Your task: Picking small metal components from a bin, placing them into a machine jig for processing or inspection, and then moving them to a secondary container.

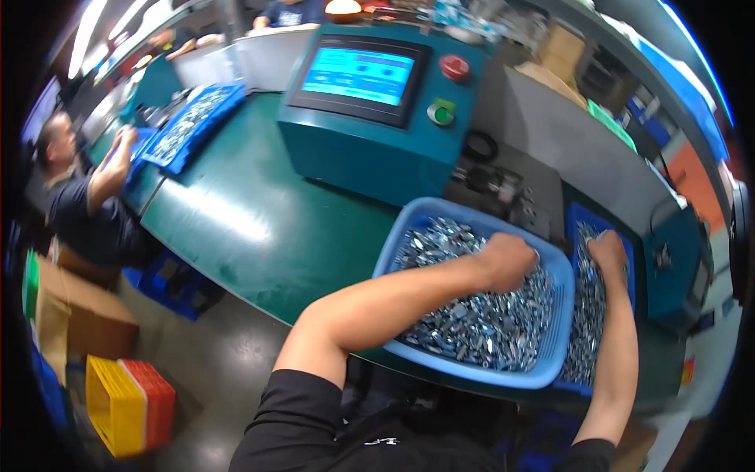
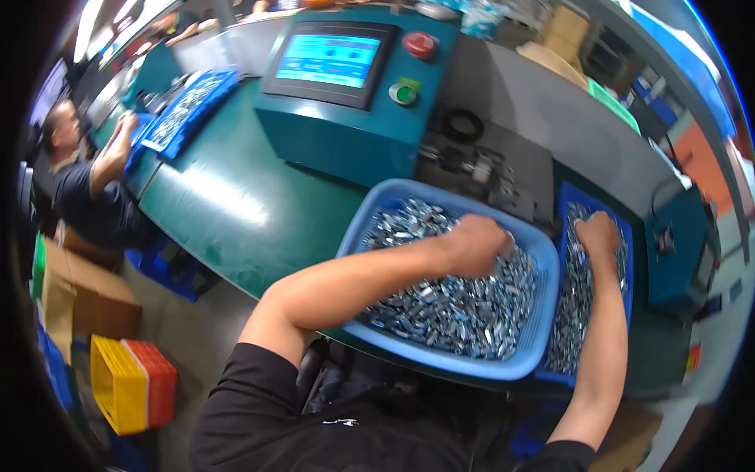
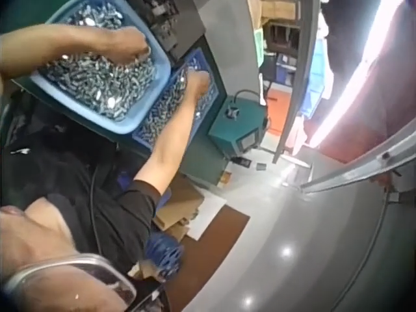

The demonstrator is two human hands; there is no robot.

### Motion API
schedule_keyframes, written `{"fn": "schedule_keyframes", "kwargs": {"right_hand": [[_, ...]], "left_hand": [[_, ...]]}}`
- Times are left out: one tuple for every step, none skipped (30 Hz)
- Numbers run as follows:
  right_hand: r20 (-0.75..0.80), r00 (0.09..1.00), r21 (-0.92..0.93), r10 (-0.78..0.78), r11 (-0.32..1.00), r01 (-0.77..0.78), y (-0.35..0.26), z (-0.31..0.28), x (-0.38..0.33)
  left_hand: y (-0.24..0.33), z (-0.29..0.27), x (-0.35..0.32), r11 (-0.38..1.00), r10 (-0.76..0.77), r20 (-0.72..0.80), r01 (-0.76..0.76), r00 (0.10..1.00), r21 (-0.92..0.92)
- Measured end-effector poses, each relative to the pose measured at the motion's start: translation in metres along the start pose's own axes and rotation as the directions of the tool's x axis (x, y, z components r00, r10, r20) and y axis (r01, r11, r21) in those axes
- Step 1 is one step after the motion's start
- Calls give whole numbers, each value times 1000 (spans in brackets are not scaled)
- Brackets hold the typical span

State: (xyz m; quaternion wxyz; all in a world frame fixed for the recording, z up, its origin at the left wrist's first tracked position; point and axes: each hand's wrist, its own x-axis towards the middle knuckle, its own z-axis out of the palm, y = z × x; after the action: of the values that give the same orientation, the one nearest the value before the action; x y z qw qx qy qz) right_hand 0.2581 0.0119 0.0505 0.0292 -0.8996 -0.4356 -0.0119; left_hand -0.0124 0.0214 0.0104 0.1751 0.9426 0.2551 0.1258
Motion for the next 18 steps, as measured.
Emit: {"fn": "schedule_keyframes", "kwargs": {"right_hand": [[-55, 998, -43, 24, 999, -26, 25, 6, 3], [-104, 994, -82, 35, 996, -44, 41, 10, 2], [-130, 991, -63, 29, 997, -37, 53, 11, 2], [-156, 987, -42, 26, 999, -33, 54, 9, 0], [-178, 984, -15, 13, 1000, -16, 42, 7, -4], [-168, 986, 43, -1, 999, 8, 25, 2, -11], [-189, 980, 134, -65, 987, 91, 3, -1, -18], [-322, 944, 240, -75, 958, 158, 0, 15, -9], [-221, 970, 375, -102, 909, 181, -29, 9, -18], [-234, 968, 449, -93, 873, 193, -50, 11, -25], [-189, 978, 584, -83, 791, 180, -66, 23, -20], [-267, 963, 602, -43, 772, 202, -66, 8, -35], [-350, 936, 613, -37, 747, 259, -71, 21, -34], [-296, 955, 656, -36, 719, 230, -80, 26, -42], [-336, 941, 651, -46, 710, 267, -83, 45, -45], [-372, 927, 642, -55, 706, 299, -86, 53, -50], [-376, 926, 656, -45, 693, 299, -84, 56, -45], [-396, 917, 676, -36, 664, 318, -81, 57, -39]], "left_hand": [[2, -3, 4, 1000, 31, -11, -31, 999, 1], [-1, 0, 5, 998, 63, -87, -66, 994, -25], [-1, 4, 8, 998, 36, -103, -42, 994, -56], [1, -2, 9, 996, 5, -42, -9, 999, -94], [-2, 3, 9, 998, 20, -121, -28, 992, -62], [-7, 7, 8, 996, 0, -116, -11, 993, -92], [-13, 8, 2, 988, 76, -204, -102, 976, -116], [-13, 11, 6, 983, 120, -181, -143, 976, -118], [-22, 11, 2, 984, 126, -216, -150, 968, -94], [-25, 10, 2, 983, 143, -259, -167, 955, -71], [-26, 10, 5, 981, 164, -241, -183, 957, -60], [-7, -1, 9, 987, 156, -274, -163, 949, -4], [-4, -1, 14, 991, 131, -311, -132, 941, 19], [-8, -3, 14, 991, 135, -299, -128, 945, 42], [-10, -7, 13, 991, 137, -345, -132, 929, 37], [-11, -10, 12, 990, 137, -389, -138, 911, 24], [-13, -15, 13, 989, 149, -426, -145, 892, 43], [-19, -22, 19, 987, 162, -419, -150, 893, 61]]}}
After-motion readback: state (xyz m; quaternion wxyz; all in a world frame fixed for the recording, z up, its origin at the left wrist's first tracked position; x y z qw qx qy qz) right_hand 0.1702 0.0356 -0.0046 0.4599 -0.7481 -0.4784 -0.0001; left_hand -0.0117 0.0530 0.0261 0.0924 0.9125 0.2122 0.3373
